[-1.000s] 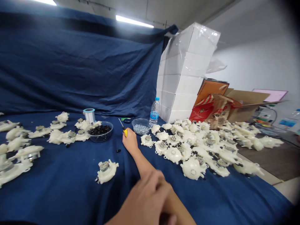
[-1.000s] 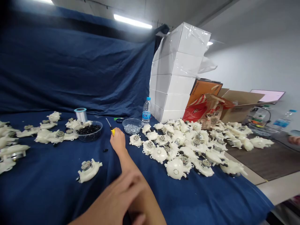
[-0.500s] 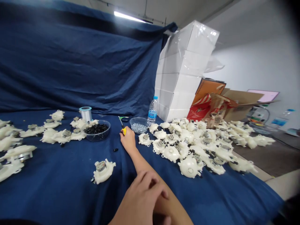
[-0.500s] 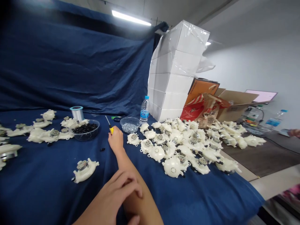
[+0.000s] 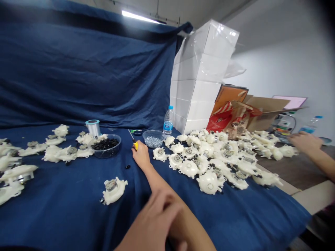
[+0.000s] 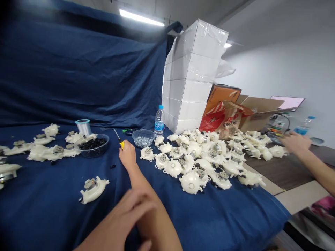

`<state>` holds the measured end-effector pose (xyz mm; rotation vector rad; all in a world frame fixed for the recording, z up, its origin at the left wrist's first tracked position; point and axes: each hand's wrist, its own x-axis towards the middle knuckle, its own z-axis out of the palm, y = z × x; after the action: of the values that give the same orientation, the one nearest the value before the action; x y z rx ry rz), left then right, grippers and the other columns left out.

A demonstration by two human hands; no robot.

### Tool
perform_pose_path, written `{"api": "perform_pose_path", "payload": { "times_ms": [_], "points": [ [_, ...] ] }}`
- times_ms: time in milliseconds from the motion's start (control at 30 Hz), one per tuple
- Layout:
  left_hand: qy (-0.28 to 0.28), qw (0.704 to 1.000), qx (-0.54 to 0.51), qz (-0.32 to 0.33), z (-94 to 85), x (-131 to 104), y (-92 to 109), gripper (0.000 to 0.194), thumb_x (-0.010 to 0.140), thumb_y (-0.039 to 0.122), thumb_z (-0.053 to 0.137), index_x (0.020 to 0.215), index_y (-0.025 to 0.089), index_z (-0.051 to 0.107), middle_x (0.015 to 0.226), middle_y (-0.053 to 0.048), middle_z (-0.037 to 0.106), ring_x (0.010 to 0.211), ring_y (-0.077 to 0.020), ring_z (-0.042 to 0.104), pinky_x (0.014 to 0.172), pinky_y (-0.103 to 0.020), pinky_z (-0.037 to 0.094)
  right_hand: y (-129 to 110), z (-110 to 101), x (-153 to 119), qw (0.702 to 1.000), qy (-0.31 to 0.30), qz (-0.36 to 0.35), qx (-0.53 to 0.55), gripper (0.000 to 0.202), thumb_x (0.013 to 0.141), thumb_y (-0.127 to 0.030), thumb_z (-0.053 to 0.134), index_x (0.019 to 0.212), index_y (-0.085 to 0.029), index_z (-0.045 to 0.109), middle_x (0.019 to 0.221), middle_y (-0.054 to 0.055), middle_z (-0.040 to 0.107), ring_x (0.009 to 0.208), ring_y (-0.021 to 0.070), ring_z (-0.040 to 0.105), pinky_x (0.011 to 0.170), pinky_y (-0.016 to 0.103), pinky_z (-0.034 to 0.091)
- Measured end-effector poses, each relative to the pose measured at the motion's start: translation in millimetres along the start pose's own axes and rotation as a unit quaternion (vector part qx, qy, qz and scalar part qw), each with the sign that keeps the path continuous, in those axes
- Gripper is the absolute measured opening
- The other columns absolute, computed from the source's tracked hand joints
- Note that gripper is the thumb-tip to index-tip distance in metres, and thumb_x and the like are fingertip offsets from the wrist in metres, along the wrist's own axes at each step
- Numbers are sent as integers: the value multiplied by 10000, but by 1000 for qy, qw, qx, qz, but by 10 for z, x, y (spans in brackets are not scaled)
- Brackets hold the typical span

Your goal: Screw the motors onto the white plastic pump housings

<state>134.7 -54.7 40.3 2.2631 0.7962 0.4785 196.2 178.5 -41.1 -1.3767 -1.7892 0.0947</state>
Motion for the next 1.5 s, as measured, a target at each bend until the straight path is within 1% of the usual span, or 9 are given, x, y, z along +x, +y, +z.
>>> {"api": "perform_pose_path", "payload": {
  "times_ms": [67, 267, 433, 567, 633, 767, 867, 1033, 1500],
  "points": [
    [29, 999, 28, -14, 23, -3, -16, 605, 632, 127, 711, 1231, 128, 623, 1333, -190, 522, 1270, -377, 479, 1083, -528, 443, 1, 1, 1, 1000, 3, 2, 5, 267, 975, -327, 627, 1178, -155, 626, 1144, 73, 664, 961, 205, 674, 831, 405, 580],
    [-53, 996, 17, 70, 79, -95, -30, 179, 898, 209, 651, 1020, 303, 741, 1159, -55, 671, 1067, -242, 668, 855, -290, 586, -11, 3, -11, 999, 8, 11, 45, 264, 971, -326, 632, 1174, -157, 628, 1146, 72, 664, 968, 207, 674, 836, 407, 578],
    [-34, 993, 109, -14, -104, -150, -79, 671, 746, 102, 665, 1405, 170, 556, 1538, -204, 446, 1389, -408, 444, 1113, -566, 424, -57, -63, -19, 992, 31, 38, 120, 268, 969, -327, 634, 1175, -156, 630, 1164, 77, 660, 994, 216, 668, 857, 423, 572],
    [-93, 992, -21, 82, -214, -310, -222, 286, 869, 159, 603, 1069, 291, 759, 1151, -35, 762, 1081, -218, 713, 982, -334, 558, -190, -222, 123, 973, 67, 87, 204, 274, 975, -328, 624, 1190, -159, 621, 1179, 80, 652, 1002, 217, 663, 860, 425, 570],
    [-23, 994, 11, 106, -341, -435, -366, 214, 893, 239, 618, 1037, 316, 757, 1128, -12, 762, 1058, -204, 721, 923, -282, 578, -286, -342, 178, 959, 61, 107, 256, 274, 982, -328, 614, 1199, -160, 615, 1171, 79, 653, 979, 209, 667, 839, 410, 578],
    [262, 939, 216, -58, -677, -579, -825, 415, 914, 355, 597, 1315, 253, 570, 1393, -115, 571, 1332, -328, 494, 1127, -552, 393, -434, -647, -34, 921, -42, 123, 366, 262, 977, -315, 626, 1179, -148, 622, 1123, 70, 671, 922, 192, 683, 796, 383, 592],
    [252, 938, 209, -109, -780, -522, -1151, 594, 823, 484, 684, 1313, 175, 552, 1324, -161, 586, 1245, -373, 531, 1047, -577, 449, -446, -869, -404, 882, -150, 137, 426, 215, 963, -290, 649, 1116, -139, 641, 1049, 52, 689, 867, 175, 690, 769, 362, 596],
    [200, 955, 193, -102, -672, -341, -1271, 289, 716, 380, 776, 917, 207, 659, 943, -68, 664, 912, -307, 637, 853, -480, 519, -430, -1011, -755, 829, -259, 165, 467, 102, 930, -218, 689, 946, -125, 651, 884, 6, 701, 724, 131, 682, 690, 300, 585],
    [246, 962, 101, -60, -542, -461, -1241, 370, 796, 177, 685, 1099, 263, 491, 1182, -41, 408, 998, -227, 633, 851, -384, 521, -568, -984, -829, 778, -270, 261, 504, 525, 547, -164, 894, 700, -214, 395, 818, 25, 772, 634, 111, 686, 674, 242, 550]
  ]
}}
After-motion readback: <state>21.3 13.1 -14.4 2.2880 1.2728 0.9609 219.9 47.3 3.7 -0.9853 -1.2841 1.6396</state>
